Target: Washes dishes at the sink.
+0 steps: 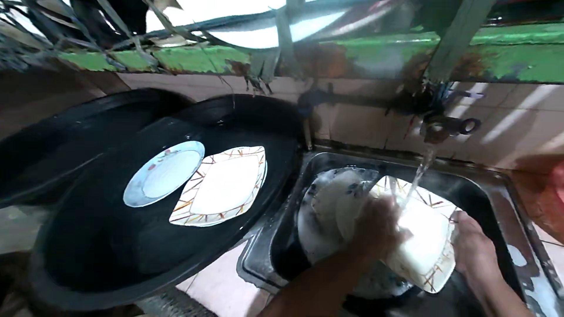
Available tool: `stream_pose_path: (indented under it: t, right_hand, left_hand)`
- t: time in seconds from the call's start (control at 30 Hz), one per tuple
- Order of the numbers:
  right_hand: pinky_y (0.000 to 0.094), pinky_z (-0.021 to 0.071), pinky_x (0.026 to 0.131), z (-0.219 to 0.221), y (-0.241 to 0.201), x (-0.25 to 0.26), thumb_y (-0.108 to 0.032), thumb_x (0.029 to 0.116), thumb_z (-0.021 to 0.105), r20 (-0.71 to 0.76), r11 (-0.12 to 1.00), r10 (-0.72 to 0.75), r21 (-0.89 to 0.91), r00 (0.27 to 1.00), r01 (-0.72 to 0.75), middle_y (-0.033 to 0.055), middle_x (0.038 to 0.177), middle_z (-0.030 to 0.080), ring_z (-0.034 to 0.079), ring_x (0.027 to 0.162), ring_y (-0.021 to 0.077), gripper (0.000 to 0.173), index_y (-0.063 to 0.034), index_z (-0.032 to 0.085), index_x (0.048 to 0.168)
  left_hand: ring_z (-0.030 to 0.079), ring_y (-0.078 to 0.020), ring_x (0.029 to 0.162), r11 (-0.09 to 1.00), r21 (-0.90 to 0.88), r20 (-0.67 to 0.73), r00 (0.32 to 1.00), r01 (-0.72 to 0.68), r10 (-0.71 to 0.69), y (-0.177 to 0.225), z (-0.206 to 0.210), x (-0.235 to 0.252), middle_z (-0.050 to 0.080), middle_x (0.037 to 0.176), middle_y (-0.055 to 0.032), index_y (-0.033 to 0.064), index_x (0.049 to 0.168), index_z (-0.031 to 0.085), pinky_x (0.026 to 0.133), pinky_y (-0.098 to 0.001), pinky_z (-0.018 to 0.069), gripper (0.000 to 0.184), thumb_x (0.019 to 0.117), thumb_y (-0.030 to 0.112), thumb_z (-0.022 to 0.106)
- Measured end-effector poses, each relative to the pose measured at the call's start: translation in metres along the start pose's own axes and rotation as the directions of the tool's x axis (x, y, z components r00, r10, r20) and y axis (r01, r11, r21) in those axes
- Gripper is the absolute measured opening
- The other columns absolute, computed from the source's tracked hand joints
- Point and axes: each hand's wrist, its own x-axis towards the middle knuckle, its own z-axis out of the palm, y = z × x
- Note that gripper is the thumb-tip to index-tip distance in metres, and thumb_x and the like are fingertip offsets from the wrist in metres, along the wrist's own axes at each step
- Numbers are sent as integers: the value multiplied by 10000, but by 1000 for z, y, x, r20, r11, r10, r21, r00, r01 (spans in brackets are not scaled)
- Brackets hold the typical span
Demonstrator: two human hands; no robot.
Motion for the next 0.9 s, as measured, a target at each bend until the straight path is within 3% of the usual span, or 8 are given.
stream_pose_path:
  t: [0.1, 0.2, 0.37, 0.5, 0.57, 0.67, 0.73, 0.9]
  right_hand:
    - [310, 573, 859, 30, -4, -14, -293, 1111, 398, 78, 996, 72, 47, 994, -76, 69, 1141, 676, 656, 985, 77, 406, -13, 571, 1349]
    - [277, 584, 797, 50, -2, -12, -198, 1104, 366, 112, 981, 37, 185, 993, -57, 36, 1069, 689, 668, 912, 57, 359, 0, 545, 1344]
    - [450, 586, 764, 31, -26, 14, -376, 1107, 408, 59, 965, 238, 99, 969, -243, 120, 1041, 677, 679, 896, 196, 430, -49, 570, 1333]
    - [391, 598, 632, 56, -62, 7, -477, 1110, 301, 268, 847, 364, 304, 892, -437, 84, 850, 658, 681, 708, 195, 491, -62, 550, 1195]
    - [366, 628, 674, 66, -82, 4, -373, 1124, 348, 351, 839, 307, 339, 884, -426, 96, 855, 699, 729, 731, 203, 413, -25, 550, 1219]
    - [317, 637, 677, 78, -109, 6, -146, 1088, 420, 370, 788, 234, 469, 899, -398, 53, 847, 666, 716, 730, 163, 161, -69, 535, 1169]
    - [327, 627, 767, 85, -127, 5, -113, 1097, 380, 413, 786, 225, 459, 882, -415, 75, 988, 670, 725, 853, 178, 213, -68, 507, 1262]
    - [368, 612, 871, 80, -143, 6, 12, 1056, 372, 645, 929, 227, 80, 730, -361, 140, 1174, 688, 727, 1002, 232, 334, -24, 518, 1355]
  left_hand:
    - [260, -319, 1541, 991, 24, -124, 984, 128, -124, -3, -3, 32, 375, 1621, -161, 63, 1497, 502, 1252, -549, 182, 719, 997, 580, 506]
    - [361, -274, 1499, 979, -177, -123, 989, -99, 78, 31, 4, 16, 491, 1551, -133, 39, 1435, 578, 1257, -492, 226, 502, 1037, 337, 511]
    - [387, -267, 1485, 941, -37, 266, 904, -337, 334, 35, -41, -34, 468, 1570, -73, 126, 1491, 504, 1210, -577, 289, 529, 1022, 354, 595]
    - [592, -214, 1305, 964, -248, 184, 982, 95, -49, 27, -119, -44, 625, 1417, -63, 167, 1459, 576, 1104, -449, 466, 392, 1090, 228, 459]
    - [652, -207, 1076, 742, -571, 93, 925, 353, -369, 17, -149, -43, 692, 1192, -134, 70, 1335, 643, 967, -404, 516, 359, 1075, 288, 524]
    - [680, -173, 955, 538, -765, 19, 848, 353, -529, -13, -144, -42, 695, 1104, -97, 122, 1331, 606, 846, -393, 582, 476, 1079, 485, 429]
    - [657, -217, 1063, 447, -817, 74, 835, 364, -545, -13, -121, -35, 668, 1205, -134, 107, 1371, 584, 930, -437, 552, 535, 1080, 515, 396]
    - [595, -252, 1179, 263, -917, 135, 853, 300, -505, 11, -63, 1, 609, 1318, -177, 43, 1417, 527, 1020, -452, 487, 514, 1108, 420, 363]
